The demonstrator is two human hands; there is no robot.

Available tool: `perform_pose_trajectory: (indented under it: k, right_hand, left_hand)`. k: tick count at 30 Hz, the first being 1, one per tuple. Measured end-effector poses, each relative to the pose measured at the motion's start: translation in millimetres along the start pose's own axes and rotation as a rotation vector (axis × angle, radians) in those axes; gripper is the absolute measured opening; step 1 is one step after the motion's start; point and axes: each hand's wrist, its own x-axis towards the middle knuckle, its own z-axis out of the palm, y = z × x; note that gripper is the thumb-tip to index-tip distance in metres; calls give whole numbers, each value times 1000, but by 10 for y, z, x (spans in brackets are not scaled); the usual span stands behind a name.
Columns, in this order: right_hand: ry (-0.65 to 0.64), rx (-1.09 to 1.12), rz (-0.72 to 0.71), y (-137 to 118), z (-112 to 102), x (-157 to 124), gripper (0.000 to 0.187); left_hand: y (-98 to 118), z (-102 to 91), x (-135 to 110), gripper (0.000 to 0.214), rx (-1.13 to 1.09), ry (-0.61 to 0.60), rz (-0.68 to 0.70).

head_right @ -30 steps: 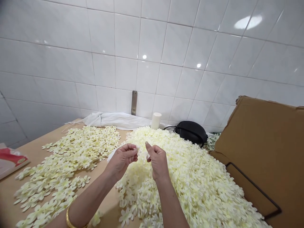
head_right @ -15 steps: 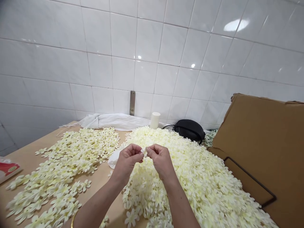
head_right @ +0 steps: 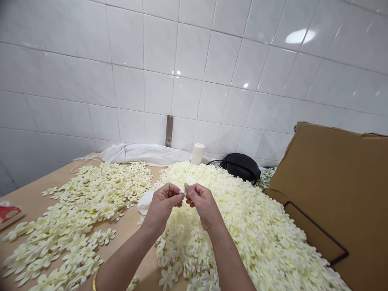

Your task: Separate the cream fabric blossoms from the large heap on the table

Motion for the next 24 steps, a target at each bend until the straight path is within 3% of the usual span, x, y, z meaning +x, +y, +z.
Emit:
perform_pose_trajectory:
  k: [5,10,18,24]
  right_hand:
    - [-41,108,21,-17,-16,-12,35]
    - [15,172,58,-16,-6,-14,35]
    - [86,45,-96,-6,6,7,36]
    - [45,65,51,-5,-6,-3,41]
  left_hand:
    - [-43,-4,11,17,-42,-4,-52]
    - [-55,-30,41,18,-45,-26,-82]
    - [-55,-10,17,24,-49,-64,-143]
    - [-51,-25,29,19,-71,12,-52]
